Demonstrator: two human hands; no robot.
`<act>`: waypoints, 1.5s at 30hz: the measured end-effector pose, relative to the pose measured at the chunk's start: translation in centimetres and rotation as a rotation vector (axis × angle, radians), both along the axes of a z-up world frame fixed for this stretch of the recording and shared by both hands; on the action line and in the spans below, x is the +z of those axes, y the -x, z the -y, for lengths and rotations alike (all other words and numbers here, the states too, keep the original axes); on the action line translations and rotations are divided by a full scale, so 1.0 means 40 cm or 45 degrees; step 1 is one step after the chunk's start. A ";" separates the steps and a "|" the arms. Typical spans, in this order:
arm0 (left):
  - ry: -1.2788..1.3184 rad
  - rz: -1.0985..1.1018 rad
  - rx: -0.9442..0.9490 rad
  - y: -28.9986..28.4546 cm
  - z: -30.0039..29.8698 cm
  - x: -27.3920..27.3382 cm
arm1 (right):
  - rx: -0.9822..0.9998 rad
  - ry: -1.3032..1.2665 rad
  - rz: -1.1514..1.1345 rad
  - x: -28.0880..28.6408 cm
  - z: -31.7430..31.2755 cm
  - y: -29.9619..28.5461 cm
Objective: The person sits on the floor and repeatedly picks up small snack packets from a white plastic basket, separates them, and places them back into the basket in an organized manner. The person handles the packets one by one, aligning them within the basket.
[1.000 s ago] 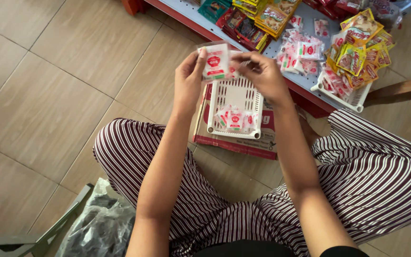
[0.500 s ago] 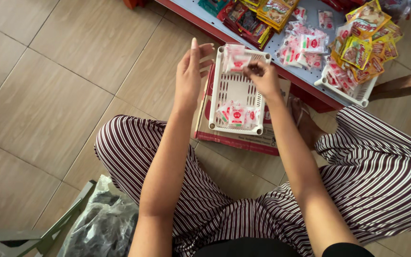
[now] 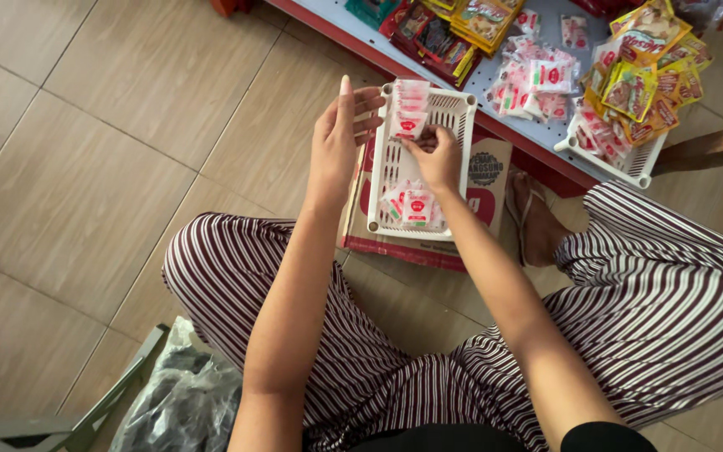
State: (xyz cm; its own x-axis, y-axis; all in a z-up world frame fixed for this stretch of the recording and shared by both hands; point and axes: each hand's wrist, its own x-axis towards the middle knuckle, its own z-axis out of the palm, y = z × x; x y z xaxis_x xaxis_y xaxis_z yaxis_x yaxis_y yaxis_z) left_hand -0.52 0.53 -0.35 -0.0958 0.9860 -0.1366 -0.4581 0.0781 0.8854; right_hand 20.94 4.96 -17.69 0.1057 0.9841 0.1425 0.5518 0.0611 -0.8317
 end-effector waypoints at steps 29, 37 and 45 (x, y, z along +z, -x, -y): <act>-0.010 -0.035 -0.057 -0.016 -0.002 -0.027 | 0.242 0.231 -0.091 0.123 -0.020 -0.134; -0.021 -0.148 -0.120 -0.062 0.021 0.002 | 0.664 0.300 0.333 0.096 0.117 -0.181; -0.028 -0.060 -0.143 -0.053 0.031 0.019 | 0.571 0.303 0.453 0.065 0.142 -0.086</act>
